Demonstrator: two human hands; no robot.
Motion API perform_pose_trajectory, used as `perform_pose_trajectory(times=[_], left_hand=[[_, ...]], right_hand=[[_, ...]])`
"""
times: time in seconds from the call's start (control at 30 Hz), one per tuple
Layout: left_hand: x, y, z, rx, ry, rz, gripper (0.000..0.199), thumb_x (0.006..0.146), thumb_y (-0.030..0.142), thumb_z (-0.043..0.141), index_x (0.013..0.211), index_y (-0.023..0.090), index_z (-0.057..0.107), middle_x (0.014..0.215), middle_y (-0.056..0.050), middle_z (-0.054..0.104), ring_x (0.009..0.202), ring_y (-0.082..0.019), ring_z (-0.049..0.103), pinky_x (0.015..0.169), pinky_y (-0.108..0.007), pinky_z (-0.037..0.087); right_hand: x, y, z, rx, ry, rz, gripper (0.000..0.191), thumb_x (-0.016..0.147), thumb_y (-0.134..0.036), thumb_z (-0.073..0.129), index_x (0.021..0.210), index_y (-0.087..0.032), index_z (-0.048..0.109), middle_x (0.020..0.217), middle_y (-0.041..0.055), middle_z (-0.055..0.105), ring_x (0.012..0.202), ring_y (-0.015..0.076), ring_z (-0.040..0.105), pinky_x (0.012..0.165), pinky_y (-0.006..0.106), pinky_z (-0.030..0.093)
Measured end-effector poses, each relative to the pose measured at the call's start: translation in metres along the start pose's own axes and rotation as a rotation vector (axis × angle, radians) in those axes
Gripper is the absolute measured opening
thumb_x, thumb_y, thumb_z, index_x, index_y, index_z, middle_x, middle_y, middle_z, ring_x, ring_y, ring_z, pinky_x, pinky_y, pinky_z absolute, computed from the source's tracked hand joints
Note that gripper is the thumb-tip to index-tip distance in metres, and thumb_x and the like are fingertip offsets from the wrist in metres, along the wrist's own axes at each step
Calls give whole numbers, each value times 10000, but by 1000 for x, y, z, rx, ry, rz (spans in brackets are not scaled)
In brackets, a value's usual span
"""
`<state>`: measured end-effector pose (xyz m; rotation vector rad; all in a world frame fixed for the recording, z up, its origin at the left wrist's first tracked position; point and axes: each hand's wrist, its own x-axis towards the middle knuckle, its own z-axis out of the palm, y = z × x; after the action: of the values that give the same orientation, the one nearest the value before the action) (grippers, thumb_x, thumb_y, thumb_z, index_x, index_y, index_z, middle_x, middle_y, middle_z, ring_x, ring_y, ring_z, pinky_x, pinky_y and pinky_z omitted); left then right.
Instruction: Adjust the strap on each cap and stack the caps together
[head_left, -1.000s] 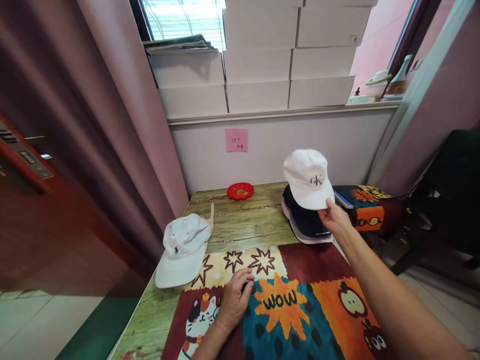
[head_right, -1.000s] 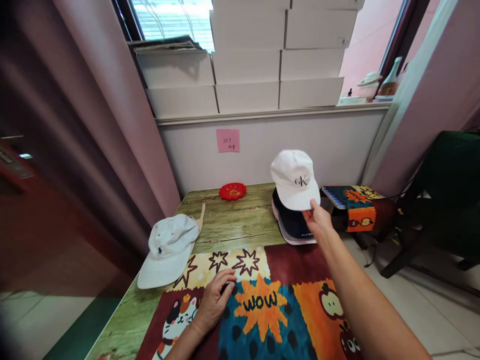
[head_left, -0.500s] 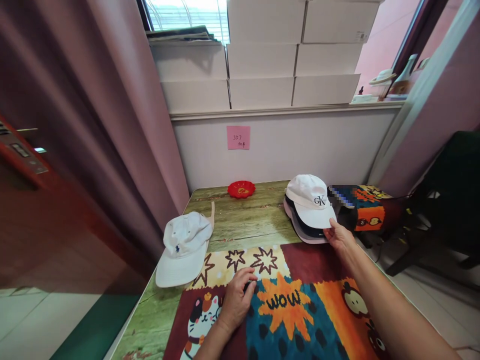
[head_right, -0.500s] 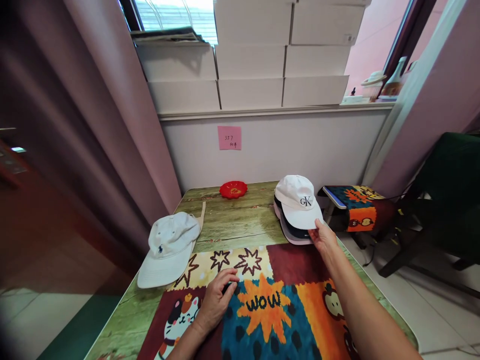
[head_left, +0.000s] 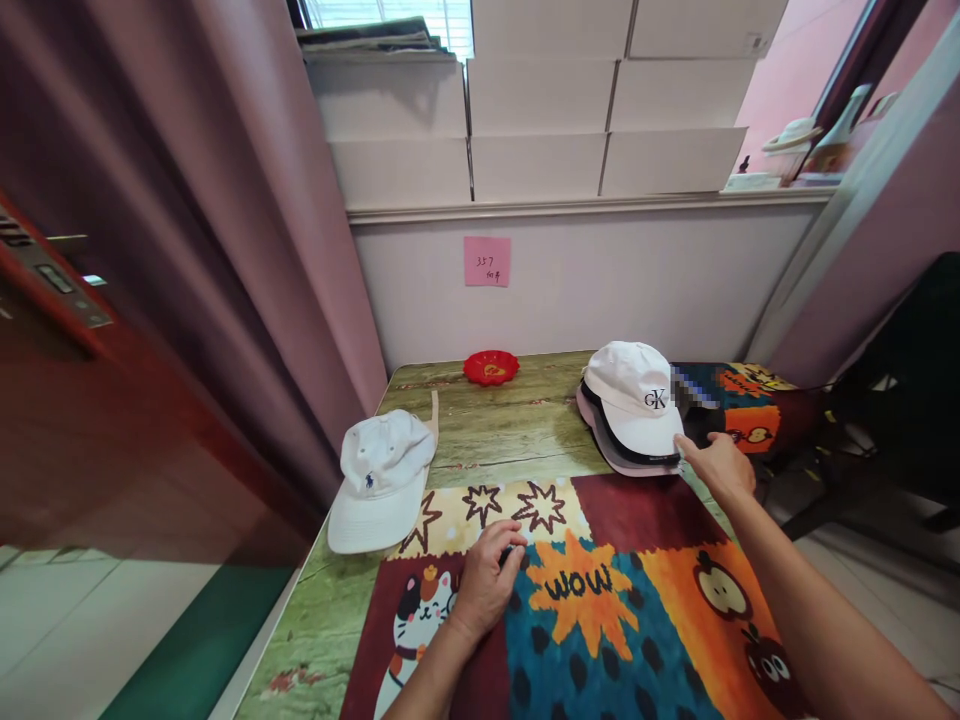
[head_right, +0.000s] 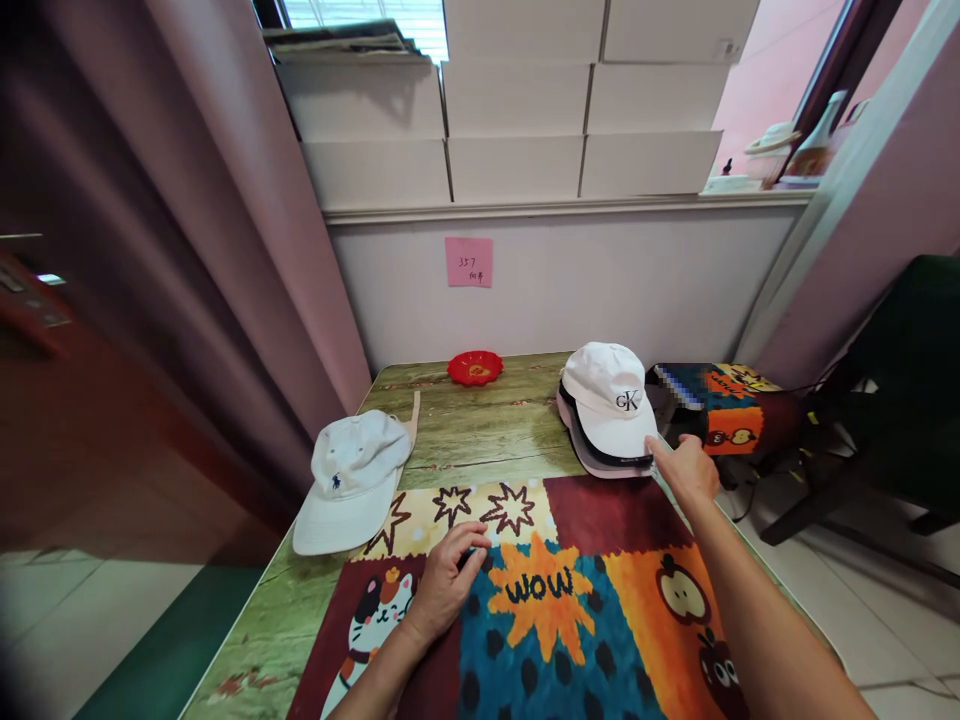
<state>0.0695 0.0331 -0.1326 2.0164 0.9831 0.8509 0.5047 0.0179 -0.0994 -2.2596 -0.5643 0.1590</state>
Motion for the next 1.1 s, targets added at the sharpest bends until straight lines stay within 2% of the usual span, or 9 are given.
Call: perform_pose_trajectory(times=[0.13, 0.27, 0.47, 0.7, 0.8, 0.87, 0.97, 1.03, 1.1], left_hand=[[0, -1, 0, -4, -5, 8, 192, 924, 260, 548, 907, 221, 735, 1192, -108, 714, 1151, -258, 668, 1029, -432, 509], [-1, -1, 0, -2, -3, 10, 185, 922, 251, 550, 909, 222, 732, 1200, -108, 713, 1154, -258, 666, 1026, -430, 509], [-2, 1, 2, 12, 1, 7, 175, 917, 228, 550, 908, 228, 724, 1191, -95, 714, 1152, -243, 663, 1022, -405, 508], [-2, 0, 4, 34, 17, 21, 173, 904, 190, 549, 914, 223, 718, 1179, -91, 714, 1146, -231, 664, 1022, -395, 507], [-3, 0, 6, 32, 26, 31, 175, 893, 167, 555, 916, 219, 720, 1167, -91, 716, 1145, -223, 662, 1022, -385, 507], [-4, 1, 8, 34, 34, 34, 170, 885, 158, 563, 903, 215, 722, 1154, -91, 719, 1137, -220, 663, 1015, -378, 510], [-4, 4, 9, 41, 38, 27, 166, 877, 152, 570, 895, 206, 726, 1149, -97, 722, 1133, -221, 665, 1017, -375, 511], [-4, 6, 10, 39, 39, 26, 167, 872, 148, 574, 894, 201, 731, 1151, -99, 723, 1134, -220, 666, 1022, -370, 510], [-6, 7, 10, 36, 39, 33, 170, 866, 144, 580, 893, 201, 737, 1154, -99, 726, 1140, -219, 664, 1029, -366, 507]], right_hand=[[-6, -27, 0, -136, 170, -140, 974, 772, -756, 612, 1465, -96, 431, 1297, 285, 634, 1231, 457, 602, 993, 591, 475], [-13, -48, 26, -187, 109, -210, 1129, 647, -853, 634, 1415, -48, 444, 1352, 338, 568, 1282, 483, 540, 1018, 600, 436], [-23, -37, 63, -151, 93, -149, 1090, 622, -852, 628, 1372, -78, 466, 1405, 342, 514, 1316, 481, 496, 1052, 626, 386], [-33, -25, 71, -69, 204, -184, 1179, 653, -849, 627, 1483, -53, 371, 1473, 353, 444, 1377, 499, 418, 1086, 671, 334], [-51, -38, 69, 12, 386, -380, 1139, 768, -793, 595, 1553, -31, 278, 1572, 348, 321, 1475, 485, 286, 1146, 712, 216], [-71, -55, 73, 140, 417, -599, 1012, 851, -717, 572, 1577, -76, 275, 1607, 287, 313, 1502, 422, 282, 1175, 667, 230], [-105, -84, 95, 449, 128, -702, 740, 917, -604, 557, 1491, -147, 461, 1464, 206, 545, 1348, 335, 529, 1113, 534, 421], [-126, -98, 120, 665, -186, -538, 581, 889, -609, 587, 1250, -159, 663, 1208, 164, 712, 1075, 294, 692, 960, 473, 549], [-142, -103, 147, 857, -428, -308, 547, 798, -647, 664, 1009, -146, 725, 995, 138, 759, 880, 265, 731, 814, 424, 607]])
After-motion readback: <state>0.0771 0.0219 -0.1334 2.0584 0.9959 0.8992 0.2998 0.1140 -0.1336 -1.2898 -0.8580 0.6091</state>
